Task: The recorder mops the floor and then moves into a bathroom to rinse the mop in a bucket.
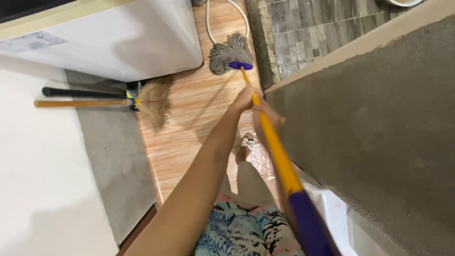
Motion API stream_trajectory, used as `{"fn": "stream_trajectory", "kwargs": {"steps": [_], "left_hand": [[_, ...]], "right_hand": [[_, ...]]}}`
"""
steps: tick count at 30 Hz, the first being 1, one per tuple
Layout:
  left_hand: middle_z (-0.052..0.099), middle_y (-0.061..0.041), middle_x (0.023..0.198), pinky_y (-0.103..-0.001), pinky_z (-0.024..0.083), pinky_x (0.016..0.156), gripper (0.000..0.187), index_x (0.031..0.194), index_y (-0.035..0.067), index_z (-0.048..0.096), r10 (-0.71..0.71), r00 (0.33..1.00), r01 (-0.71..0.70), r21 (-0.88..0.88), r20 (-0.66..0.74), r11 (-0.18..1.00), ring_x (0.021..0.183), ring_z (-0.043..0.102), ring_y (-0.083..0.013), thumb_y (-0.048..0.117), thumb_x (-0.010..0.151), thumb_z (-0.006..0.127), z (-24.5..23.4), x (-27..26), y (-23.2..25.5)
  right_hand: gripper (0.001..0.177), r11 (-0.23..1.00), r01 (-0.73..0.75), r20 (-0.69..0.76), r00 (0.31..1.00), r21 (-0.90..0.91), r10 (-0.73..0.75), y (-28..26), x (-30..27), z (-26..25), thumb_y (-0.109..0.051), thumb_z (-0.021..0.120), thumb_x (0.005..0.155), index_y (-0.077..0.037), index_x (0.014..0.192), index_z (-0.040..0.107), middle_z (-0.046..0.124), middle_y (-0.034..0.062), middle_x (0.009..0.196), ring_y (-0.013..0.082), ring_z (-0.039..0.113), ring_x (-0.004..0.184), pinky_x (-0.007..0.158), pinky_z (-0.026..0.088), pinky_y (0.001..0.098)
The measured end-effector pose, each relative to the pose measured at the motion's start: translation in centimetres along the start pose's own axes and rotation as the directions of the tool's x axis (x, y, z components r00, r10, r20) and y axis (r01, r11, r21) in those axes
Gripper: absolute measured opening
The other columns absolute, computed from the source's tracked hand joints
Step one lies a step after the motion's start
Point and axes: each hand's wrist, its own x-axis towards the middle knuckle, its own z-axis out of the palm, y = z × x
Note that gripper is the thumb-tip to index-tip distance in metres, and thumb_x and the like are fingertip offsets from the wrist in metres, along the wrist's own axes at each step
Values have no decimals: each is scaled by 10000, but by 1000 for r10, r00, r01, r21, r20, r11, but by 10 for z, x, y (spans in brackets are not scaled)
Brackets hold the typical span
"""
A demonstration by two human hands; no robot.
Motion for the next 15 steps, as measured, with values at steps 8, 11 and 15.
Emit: {"fn": "stream_trajectory", "kwargs": {"steps": [8,11,15], "left_hand": [[686,-189,1044,-454,545,917,167,876,183,706,1,999,-16,412,38,911,1109,643,-410,104,756,792,5,-16,8],[608,-231,1231,-469,537,909,171,844,183,683,-38,997,5,453,63,891,1166,613,-428,100,731,782,3,-20,16],[480,-343,1388,-493,535,830,72,794,202,678,-78,996,39,530,51,847,1157,589,-471,181,785,747,-7,0,10]], "right_hand": [[109,1000,-20,47,999,2,20,59,-20,15,-52,635,950,-23,973,737,735,236,1202,231,730,1102,971,558,304],[97,997,-23,73,997,72,17,52,-24,11,-25,602,934,-18,915,697,701,269,1263,253,723,1105,947,553,295],[109,999,-36,105,994,16,34,65,-15,20,19,581,869,-14,861,685,684,294,1302,272,732,1106,913,550,306]]}}
